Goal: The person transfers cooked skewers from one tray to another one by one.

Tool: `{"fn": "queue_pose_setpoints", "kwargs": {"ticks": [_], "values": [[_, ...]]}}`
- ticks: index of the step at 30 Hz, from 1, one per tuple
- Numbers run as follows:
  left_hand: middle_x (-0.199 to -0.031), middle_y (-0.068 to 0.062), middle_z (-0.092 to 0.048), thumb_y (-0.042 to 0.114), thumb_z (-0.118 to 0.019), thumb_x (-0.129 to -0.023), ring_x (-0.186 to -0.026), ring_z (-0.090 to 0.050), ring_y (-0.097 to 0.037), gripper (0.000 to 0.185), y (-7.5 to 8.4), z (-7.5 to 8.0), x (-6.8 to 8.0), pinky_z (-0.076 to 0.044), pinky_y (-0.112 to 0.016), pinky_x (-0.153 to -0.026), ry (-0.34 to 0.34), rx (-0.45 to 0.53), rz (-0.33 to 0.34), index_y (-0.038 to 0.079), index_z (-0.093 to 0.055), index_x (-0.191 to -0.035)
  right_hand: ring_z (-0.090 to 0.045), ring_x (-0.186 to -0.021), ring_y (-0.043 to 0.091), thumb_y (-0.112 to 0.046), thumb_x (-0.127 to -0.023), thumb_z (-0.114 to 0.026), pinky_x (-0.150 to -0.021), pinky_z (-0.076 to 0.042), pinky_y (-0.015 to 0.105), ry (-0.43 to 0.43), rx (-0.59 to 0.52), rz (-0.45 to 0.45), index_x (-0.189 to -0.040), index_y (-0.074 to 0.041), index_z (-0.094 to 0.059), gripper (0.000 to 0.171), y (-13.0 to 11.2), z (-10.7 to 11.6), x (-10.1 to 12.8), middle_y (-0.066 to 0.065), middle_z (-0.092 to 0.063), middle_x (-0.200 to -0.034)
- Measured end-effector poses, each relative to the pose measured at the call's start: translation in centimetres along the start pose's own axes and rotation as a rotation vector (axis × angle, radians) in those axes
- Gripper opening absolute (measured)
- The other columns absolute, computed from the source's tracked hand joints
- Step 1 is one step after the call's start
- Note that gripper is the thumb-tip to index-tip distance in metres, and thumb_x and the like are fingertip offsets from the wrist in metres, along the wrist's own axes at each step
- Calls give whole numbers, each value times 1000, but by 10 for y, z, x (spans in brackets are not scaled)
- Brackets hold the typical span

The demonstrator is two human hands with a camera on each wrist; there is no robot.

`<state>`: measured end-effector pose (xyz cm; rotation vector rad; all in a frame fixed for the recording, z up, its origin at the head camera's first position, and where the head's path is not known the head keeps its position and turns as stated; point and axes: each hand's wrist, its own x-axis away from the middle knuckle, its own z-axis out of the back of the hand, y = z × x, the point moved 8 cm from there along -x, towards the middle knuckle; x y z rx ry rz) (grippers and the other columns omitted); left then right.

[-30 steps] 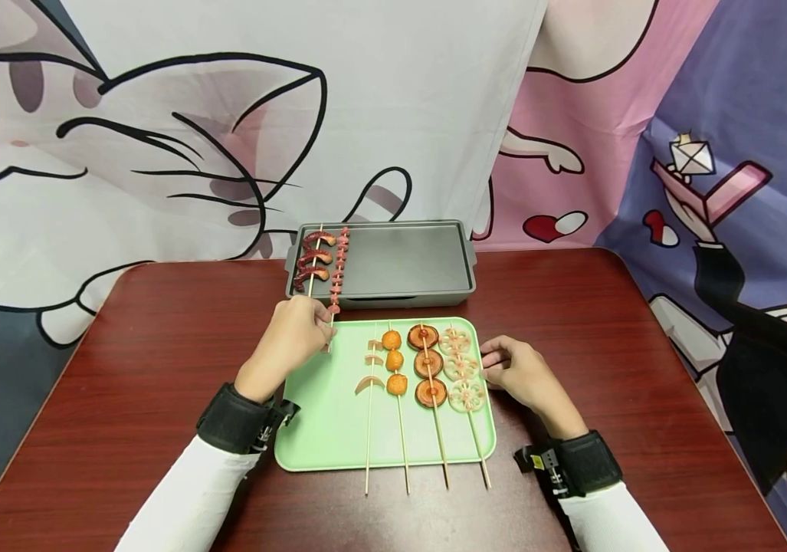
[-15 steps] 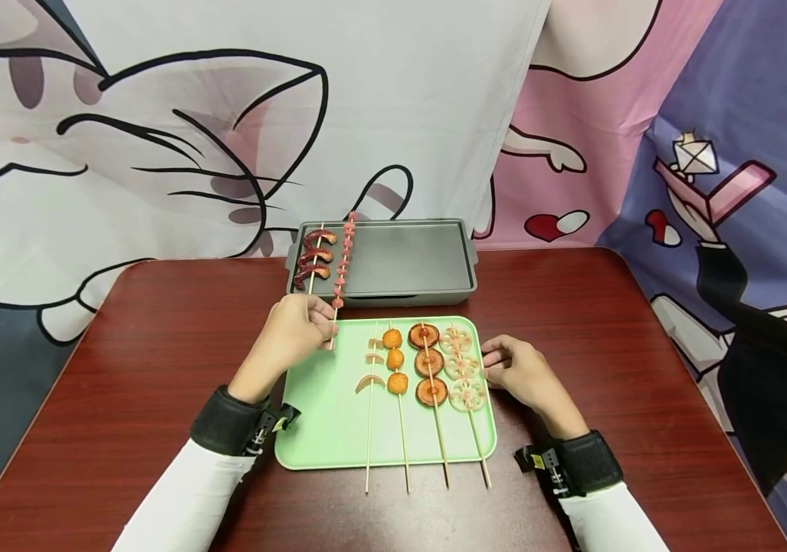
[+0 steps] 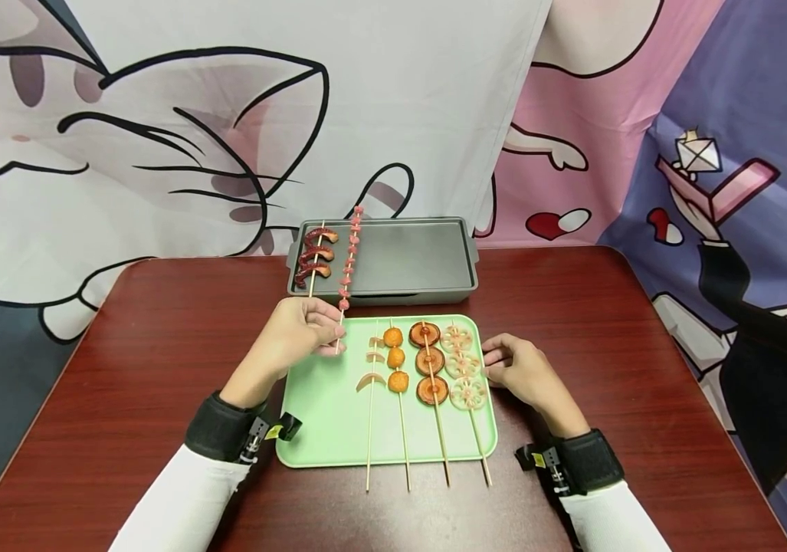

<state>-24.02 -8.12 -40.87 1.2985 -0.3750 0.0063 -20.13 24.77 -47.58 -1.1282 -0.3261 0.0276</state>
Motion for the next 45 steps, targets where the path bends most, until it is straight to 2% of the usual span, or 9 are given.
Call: {"fn": "queue_pose_setpoints", "kwargs": {"ticks": [8, 11, 19, 28, 36, 45], "values": [[-89, -16, -70, -12, -68, -91, -68, -72, -16, 23, -4, -9, 6, -67, -31, -66, -40, 166, 21, -12, -63, -113, -65, -88, 15, 4, -93, -68, -73, -64, 26, 2, -1, 4, -128, 13, -56, 38, 0, 1, 0, 22, -63, -107], [-87, -14, -70, -13, -68, -91, -68, -72, -16, 24, -6, -13, 9, -67, -31, -66, -54, 190, 33, -12, -63, -114, -65, -89, 14, 5, -93, -68, -74, -64, 26, 4, 0, 6, -128, 13, -56, 38, 0, 1, 0, 23, -64, -108], [-89, -17, -70, -13, -69, -90, -67, -72, -17, 23, -6, -15, 18, -67, -33, -66, -68, 223, 37, -13, -63, -112, -65, -89, 14, 4, -94, -68, -75, -64, 26, -4, -3, 4, -129, 13, -55, 38, 0, 0, 0, 22, -63, -108], [-87, -14, -67, -12, -70, -90, -68, -72, -18, 22, -15, -10, 28, -68, -37, -68, -98, 172, 35, -13, -61, -110, -65, -90, 15, 5, -94, -67, -75, -64, 25, -2, -2, 5, -128, 13, -55, 38, -2, 1, -1, 23, -63, -108], [-90, -24, -69, -11, -70, -90, -67, -73, -19, 19, -21, -11, 38, -68, -39, -69, -146, 145, 48, -12, -63, -107, -65, -90, 16, 4, -93, -68, -74, -64, 25, -1, 0, 0, -128, 13, -56, 38, -2, 0, 0, 23, -63, -108], [-89, -22, -69, -9, -70, -91, -69, -75, -21, 22, -29, -13, 49, -68, -41, -69, -190, 110, 65, -17, -59, -108, -65, -89, 16, 5, -93, -68, -73, -64, 25, 1, 1, 4, -127, 13, -56, 38, -2, 0, 0, 23, -64, -107]]}}
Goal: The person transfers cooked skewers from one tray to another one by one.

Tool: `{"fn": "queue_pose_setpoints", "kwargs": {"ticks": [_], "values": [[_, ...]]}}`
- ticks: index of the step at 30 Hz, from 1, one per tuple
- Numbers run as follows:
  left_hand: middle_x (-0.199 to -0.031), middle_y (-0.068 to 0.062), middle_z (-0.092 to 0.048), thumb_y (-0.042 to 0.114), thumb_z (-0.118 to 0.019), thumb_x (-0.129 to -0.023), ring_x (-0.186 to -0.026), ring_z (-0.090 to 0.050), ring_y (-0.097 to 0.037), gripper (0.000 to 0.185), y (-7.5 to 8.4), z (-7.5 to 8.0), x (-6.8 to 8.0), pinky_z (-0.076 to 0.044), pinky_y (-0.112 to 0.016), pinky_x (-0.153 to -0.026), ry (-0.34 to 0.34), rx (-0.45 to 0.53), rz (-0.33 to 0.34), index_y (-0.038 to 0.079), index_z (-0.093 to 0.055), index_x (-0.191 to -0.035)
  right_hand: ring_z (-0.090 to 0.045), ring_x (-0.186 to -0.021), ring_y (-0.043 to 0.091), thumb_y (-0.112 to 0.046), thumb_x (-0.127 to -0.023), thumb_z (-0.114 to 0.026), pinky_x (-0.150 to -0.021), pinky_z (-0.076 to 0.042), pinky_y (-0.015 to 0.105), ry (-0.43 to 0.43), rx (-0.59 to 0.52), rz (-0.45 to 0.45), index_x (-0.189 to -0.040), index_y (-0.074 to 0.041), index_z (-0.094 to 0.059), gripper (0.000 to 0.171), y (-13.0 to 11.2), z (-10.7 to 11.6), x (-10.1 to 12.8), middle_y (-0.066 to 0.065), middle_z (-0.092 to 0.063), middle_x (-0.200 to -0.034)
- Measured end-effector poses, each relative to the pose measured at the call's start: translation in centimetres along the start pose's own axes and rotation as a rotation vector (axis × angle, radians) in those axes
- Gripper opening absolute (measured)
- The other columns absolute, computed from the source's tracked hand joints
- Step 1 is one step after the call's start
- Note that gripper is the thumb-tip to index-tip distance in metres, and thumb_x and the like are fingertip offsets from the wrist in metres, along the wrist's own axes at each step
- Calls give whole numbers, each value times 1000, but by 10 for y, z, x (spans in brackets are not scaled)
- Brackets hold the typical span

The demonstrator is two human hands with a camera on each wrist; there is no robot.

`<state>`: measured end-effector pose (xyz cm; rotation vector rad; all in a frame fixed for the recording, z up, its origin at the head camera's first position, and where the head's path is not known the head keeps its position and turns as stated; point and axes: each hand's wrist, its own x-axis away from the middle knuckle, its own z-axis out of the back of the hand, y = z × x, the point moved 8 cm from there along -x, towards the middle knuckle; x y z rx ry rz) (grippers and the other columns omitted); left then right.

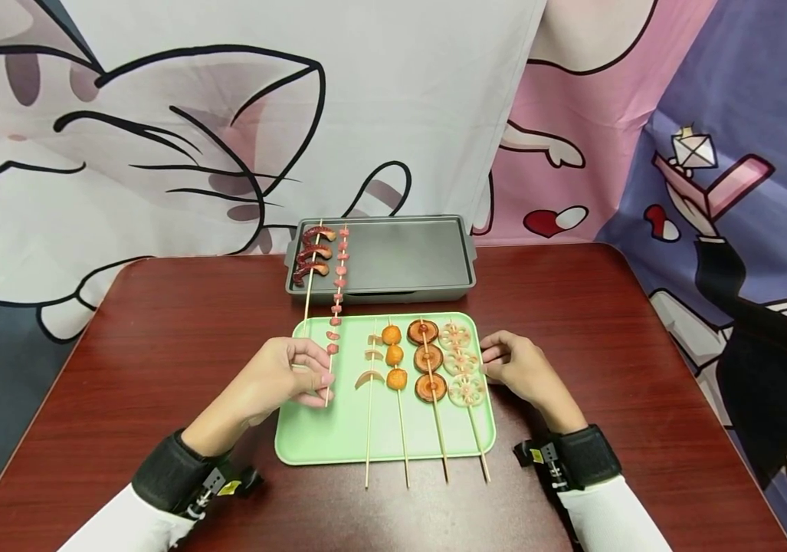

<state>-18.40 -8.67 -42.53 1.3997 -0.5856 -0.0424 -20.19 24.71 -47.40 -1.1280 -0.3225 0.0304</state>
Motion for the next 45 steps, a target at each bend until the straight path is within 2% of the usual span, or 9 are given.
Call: {"fn": "queue_pose_setpoints", "kwargs": {"ticks": [10, 31, 45], "values": [[-82, -19, -70, -11, -69, -90, -68, -74, -21, 16, -18, 2, 12, -68, -38, -67, -11, -4, 26, -16, -60, -102, -65, -88, 15, 5, -92, -69, -73, -63, 24, 2, 1, -2, -127, 13, -56, 37, 2, 0, 0, 22, -64, -107], [-77, -13, -68, -12, -71, -88, -68, -75, -22, 13, -43, -10, 33, -67, -36, -65, -62, -1, 69, -13, -61, -96, -65, -89, 17, 3, -93, -69, -72, -63, 25, 4, 11, -3, -129, 12, -56, 39, 1, 0, 0, 23, -64, -109], [-77, -11, -67, -13, -70, -86, -65, -73, -21, 13, -67, -27, 44, -67, -38, -63, -71, 8, 110, -11, -60, -94, -65, -89, 17, 3, -94, -69, -73, -64, 26, 2, 6, -8, -129, 12, -56, 38, 2, 0, 0, 22, -64, -108]]}}
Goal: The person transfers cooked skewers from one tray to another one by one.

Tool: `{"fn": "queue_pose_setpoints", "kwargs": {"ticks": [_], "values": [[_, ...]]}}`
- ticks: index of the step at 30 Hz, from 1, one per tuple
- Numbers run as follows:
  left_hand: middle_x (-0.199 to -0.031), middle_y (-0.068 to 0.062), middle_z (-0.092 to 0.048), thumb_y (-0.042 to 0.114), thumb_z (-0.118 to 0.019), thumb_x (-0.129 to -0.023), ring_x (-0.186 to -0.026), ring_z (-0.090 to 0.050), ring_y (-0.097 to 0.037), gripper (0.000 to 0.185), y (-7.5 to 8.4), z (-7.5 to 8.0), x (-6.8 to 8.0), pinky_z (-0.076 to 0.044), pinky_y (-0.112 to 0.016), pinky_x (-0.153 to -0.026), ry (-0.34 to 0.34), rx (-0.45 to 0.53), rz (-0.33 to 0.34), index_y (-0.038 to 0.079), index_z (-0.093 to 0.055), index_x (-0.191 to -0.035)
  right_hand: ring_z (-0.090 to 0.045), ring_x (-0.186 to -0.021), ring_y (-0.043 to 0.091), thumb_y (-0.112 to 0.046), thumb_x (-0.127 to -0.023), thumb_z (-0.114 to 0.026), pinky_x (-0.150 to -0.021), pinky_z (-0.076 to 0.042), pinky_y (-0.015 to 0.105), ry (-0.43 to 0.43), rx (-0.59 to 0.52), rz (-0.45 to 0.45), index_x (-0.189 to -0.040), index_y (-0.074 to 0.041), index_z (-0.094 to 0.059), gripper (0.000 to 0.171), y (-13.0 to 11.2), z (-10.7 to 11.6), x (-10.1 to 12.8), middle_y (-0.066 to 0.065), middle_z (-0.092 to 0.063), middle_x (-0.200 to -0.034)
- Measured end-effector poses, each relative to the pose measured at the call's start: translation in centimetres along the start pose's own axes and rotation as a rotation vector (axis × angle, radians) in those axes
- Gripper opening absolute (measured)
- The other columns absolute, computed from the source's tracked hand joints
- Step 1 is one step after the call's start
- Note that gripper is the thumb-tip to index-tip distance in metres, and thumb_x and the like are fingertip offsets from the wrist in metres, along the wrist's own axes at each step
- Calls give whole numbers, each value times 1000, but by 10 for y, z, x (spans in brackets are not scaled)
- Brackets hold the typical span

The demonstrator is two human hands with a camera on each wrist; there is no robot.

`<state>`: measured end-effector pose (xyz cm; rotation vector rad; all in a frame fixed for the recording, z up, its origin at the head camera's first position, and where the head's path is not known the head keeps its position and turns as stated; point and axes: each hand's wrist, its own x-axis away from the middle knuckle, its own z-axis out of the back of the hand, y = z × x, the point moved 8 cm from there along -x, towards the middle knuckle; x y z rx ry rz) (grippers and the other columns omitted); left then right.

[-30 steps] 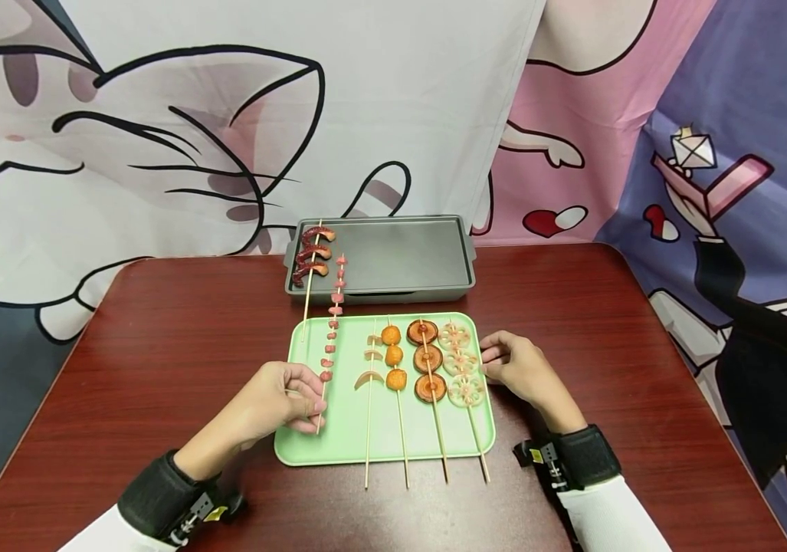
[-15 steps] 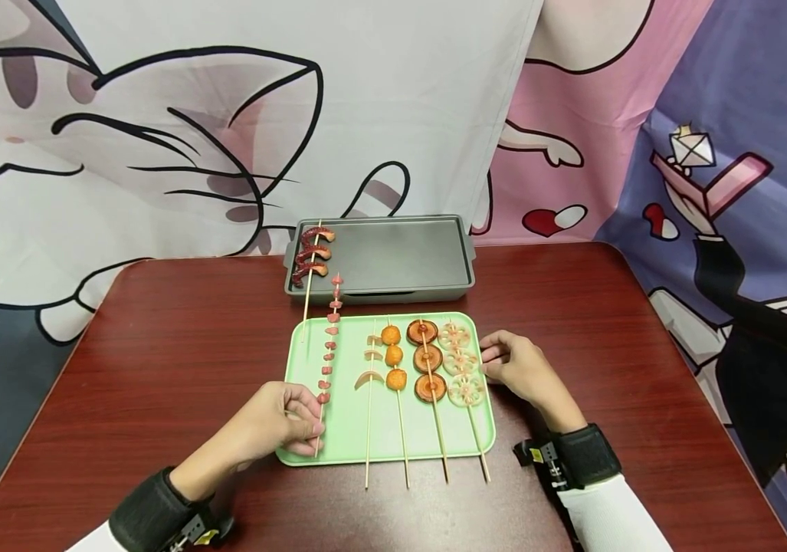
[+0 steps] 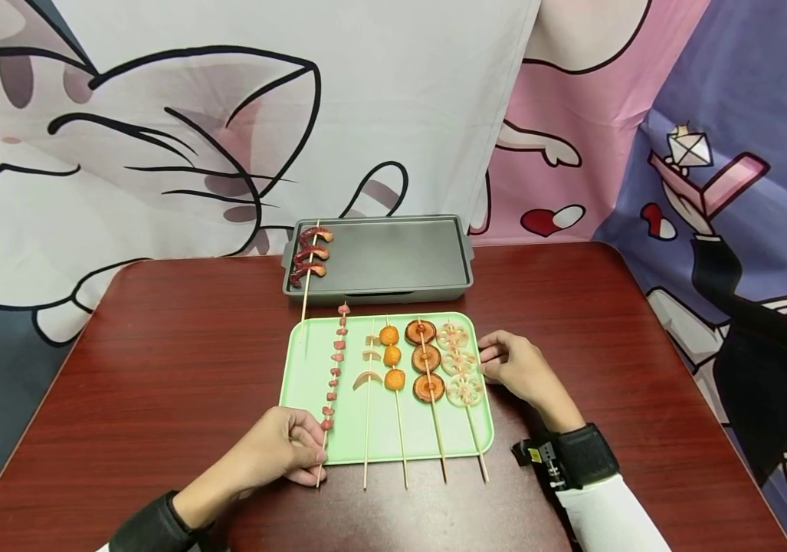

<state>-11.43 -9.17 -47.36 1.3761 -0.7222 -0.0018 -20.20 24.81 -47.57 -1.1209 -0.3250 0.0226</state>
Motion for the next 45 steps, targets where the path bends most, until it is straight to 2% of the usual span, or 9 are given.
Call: {"fn": "queue_pose_setpoints", "kwargs": {"ticks": [10, 22, 34, 45], "values": [[-77, -12, -68, -13, -71, -86, -64, -73, -19, 15, -6, -7, 4, -67, -35, -64, -20, 50, 29, -12, -59, -96, -65, -89, 18, 3, -93, -69, -72, -64, 26, 2, 11, 0, -129, 12, -56, 39, 1, 0, 0, 22, -64, -108], [-74, -12, -68, -12, -71, -86, -60, -72, -18, 16, -6, -14, 1, -66, -33, -61, 1, 73, 30, -12, -59, -96, -65, -89, 16, 3, -93, -69, -73, -63, 25, 2, 8, 5, -128, 12, -57, 38, -1, 1, 0, 22, -64, -108], [-67, -11, -67, -7, -73, -85, -51, -69, -15, 13, -1, -16, 0, -65, -35, -53, 20, 7, -1, -6, -60, -88, -64, -89, 14, 3, -93, -69, -73, -63, 24, -1, 13, 12, -128, 12, -57, 38, -3, 2, -1, 22, -64, -108], [-58, -8, -62, -3, -70, -89, -49, -70, -19, 12, -3, -16, -4, -64, -37, -51, 12, -84, 10, -5, -63, -80, -64, -88, 13, 3, -92, -70, -72, -63, 23, 2, 31, 15, -127, 12, -58, 38, -3, 1, 0, 23, -65, -108]]}}
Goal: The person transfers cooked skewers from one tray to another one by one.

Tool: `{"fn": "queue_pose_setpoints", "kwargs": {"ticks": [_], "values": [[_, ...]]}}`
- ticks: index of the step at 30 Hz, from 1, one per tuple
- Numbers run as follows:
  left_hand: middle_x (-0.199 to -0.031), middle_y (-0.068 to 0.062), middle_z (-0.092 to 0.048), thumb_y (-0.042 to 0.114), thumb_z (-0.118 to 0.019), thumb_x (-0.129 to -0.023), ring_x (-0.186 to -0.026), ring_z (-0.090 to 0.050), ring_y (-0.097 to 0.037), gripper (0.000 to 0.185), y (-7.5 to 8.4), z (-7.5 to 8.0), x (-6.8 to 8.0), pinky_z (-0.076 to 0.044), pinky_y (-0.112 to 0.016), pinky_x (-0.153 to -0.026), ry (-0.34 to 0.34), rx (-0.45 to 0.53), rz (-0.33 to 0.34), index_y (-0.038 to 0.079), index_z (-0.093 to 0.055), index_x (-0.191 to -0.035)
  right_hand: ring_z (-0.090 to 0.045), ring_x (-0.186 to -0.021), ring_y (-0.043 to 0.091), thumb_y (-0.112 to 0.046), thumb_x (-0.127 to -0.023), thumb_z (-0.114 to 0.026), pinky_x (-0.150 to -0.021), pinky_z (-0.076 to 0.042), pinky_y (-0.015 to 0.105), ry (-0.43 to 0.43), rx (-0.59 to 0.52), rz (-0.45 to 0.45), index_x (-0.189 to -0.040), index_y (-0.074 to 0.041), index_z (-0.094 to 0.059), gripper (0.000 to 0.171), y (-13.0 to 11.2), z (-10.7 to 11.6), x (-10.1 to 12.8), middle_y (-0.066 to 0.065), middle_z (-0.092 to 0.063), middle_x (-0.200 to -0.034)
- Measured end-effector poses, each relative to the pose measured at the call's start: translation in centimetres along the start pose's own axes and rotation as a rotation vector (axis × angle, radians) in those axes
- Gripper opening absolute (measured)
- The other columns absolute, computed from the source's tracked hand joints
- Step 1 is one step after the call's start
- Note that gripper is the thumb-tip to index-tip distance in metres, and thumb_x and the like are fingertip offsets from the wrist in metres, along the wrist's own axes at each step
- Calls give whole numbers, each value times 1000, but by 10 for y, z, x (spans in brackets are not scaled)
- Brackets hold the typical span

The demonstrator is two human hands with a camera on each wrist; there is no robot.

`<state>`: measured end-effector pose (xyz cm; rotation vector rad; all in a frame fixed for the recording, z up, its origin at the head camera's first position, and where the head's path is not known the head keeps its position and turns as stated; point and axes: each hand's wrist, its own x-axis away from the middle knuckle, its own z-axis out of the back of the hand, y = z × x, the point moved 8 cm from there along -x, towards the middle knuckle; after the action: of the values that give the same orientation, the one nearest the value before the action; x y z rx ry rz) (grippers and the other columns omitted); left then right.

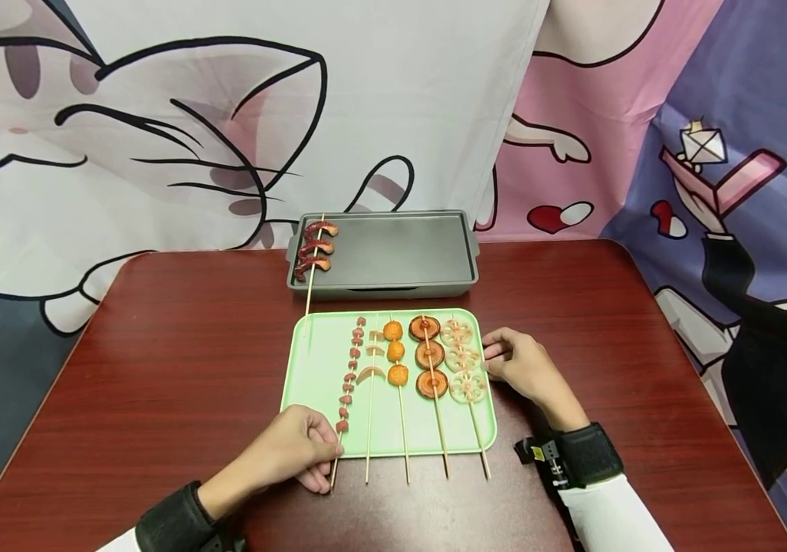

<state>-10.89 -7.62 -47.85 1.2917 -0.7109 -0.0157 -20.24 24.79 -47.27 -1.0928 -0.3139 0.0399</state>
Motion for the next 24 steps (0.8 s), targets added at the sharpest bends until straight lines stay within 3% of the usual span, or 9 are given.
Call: {"fn": "queue_pose_setpoints", "kwargs": {"ticks": [10, 15, 18, 24], "values": [[-55, -7, -62, 4, -73, -90, -46, -69, -20, 20, 2, 4, -4, -62, -37, -46, -4, -132, -15, -1, -63, -73, -65, -89, 16, 2, -92, -70, -72, -63, 23, 4, 2, -2, -127, 12, -58, 38, 0, -1, 0, 22, -65, -108], [-55, -8, -63, 10, -73, -93, -44, -68, -18, 23, 10, 17, -1, -62, -36, -46, 49, -201, -49, 0, -64, -74, -64, -89, 16, 2, -93, -70, -72, -63, 24, 1, -5, -7, -127, 12, -57, 38, 1, 0, 0, 22, -64, -108], [-54, -3, -62, 12, -73, -93, -43, -65, -14, 22, 20, 28, 1, -60, -31, -45, 138, -308, -108, 4, -64, -74, -65, -89, 16, 2, -93, -69, -72, -63, 24, 0, -7, -8, -127, 11, -58, 38, 2, 0, 0, 21, -64, -107], [-58, 9, -54, 19, -76, -90, -51, -51, -5, 23, 52, 47, 12, -44, -22, -51, 416, -676, -226, 15, -63, -72, -65, -88, 14, 2, -92, -69, -71, -62, 23, 0, -14, -8, -127, 12, -58, 37, 3, 0, 0, 21, -65, -107]]}}
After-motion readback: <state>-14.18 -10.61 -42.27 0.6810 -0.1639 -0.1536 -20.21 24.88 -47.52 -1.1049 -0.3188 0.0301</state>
